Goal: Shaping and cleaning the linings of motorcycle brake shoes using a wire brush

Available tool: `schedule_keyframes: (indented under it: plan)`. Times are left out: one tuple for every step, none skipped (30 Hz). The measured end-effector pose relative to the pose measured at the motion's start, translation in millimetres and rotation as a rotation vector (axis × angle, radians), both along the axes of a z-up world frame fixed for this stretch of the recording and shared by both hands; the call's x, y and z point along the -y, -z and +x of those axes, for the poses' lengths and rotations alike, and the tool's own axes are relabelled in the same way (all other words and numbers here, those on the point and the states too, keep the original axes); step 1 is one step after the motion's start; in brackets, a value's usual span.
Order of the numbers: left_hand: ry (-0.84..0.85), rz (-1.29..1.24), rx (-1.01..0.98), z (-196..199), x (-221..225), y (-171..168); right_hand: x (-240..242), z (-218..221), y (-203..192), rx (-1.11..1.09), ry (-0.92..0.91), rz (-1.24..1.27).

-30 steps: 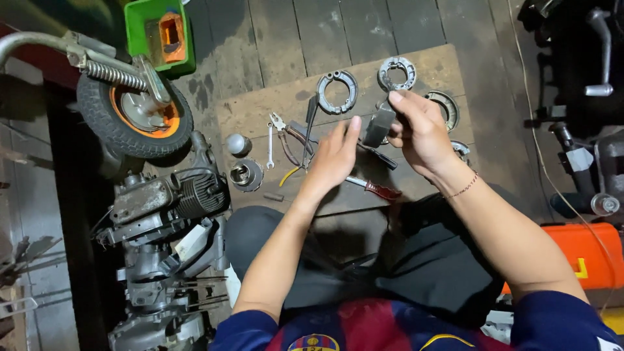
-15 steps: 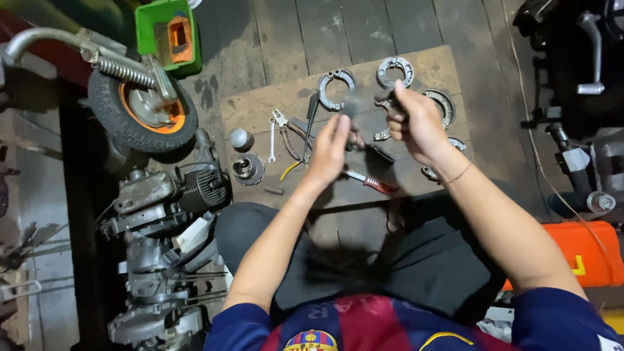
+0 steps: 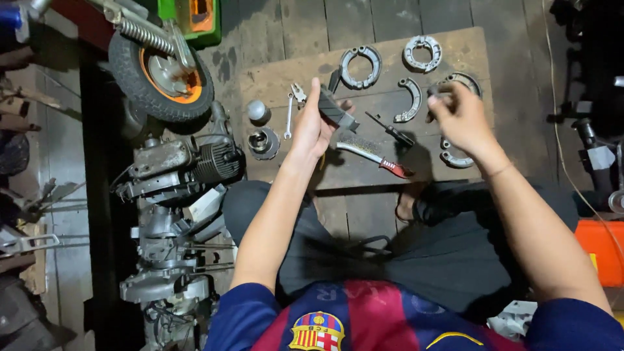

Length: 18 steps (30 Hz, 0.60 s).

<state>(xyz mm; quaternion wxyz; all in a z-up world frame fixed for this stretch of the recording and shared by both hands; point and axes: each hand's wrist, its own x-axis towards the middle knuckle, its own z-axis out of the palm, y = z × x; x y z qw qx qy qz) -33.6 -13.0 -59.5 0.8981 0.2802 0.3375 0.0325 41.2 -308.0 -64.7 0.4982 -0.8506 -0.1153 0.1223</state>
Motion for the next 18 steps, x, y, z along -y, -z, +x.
schedule_keyframes:
  plan:
    - [-0.001,-0.003,-0.002,-0.2,0.7,-0.2,-8.6,-2.8,-1.5,-0.002,-0.001,-0.003]
    - [0.033,0.05,0.001,-0.2,1.4,-0.7,-17.1,-5.4,-3.1,-0.014,-0.109,-0.324]
    - [0.067,0.104,0.004,-0.1,2.4,-1.0,-25.4,-8.1,-4.4,-0.026,-0.215,-0.643]
    - [0.066,0.103,0.002,-1.3,5.3,-6.4,-22.6,-4.8,29.2,-0.028,-0.216,-0.644]
    - [0.105,0.163,0.033,-3.5,8.5,-11.6,-19.3,-3.6,63.2,-0.079,-0.298,-0.811]
    - [0.143,0.223,0.064,-5.8,12.0,-16.7,-15.6,-2.6,97.2,-0.131,-0.382,-0.978]
    - [0.148,0.221,0.064,-7.2,12.1,-6.8,-19.1,-8.6,115.5,-0.135,-0.377,-0.978]
    - [0.2,0.406,0.114,-8.5,12.2,2.7,-22.5,-14.5,133.4,-0.11,-0.404,-0.999]
    - [0.248,0.592,0.168,-8.3,12.0,10.8,-26.6,-17.7,149.8,-0.081,-0.431,-1.021]
    - [0.25,0.59,0.172,-10.3,13.1,11.3,-29.5,-19.0,152.4,-0.08,-0.426,-1.023]
    - [0.246,0.664,0.238,-13.1,14.6,12.9,-31.9,-20.6,155.8,-0.04,-0.398,-0.971]
    - [0.241,0.737,0.305,-16.1,15.7,14.6,-34.8,-22.3,159.1,0.0,-0.369,-0.919]
    - [0.233,0.74,0.307,-21.0,18.2,-2.2,-39.9,-28.5,154.0,0.008,-0.373,-0.918]
    - [0.233,0.782,0.26,-25.9,20.6,-18.7,-45.1,-34.6,149.3,0.074,-0.318,-0.873]
    - [0.234,0.821,0.206,-33.6,23.8,-33.7,-49.6,-44.7,146.2,0.133,-0.267,-0.826]
    - [0.228,0.823,0.202,-34.3,19.1,-21.8,-51.2,-50.4,144.6,0.135,-0.274,-0.825]
    - [0.219,0.987,0.201,-36.7,15.1,-10.0,-51.4,-58.6,142.4,0.231,-0.258,-0.773]
    - [0.21,1.151,0.198,-39.1,11.4,2.1,-51.4,-66.7,140.4,0.326,-0.241,-0.718]
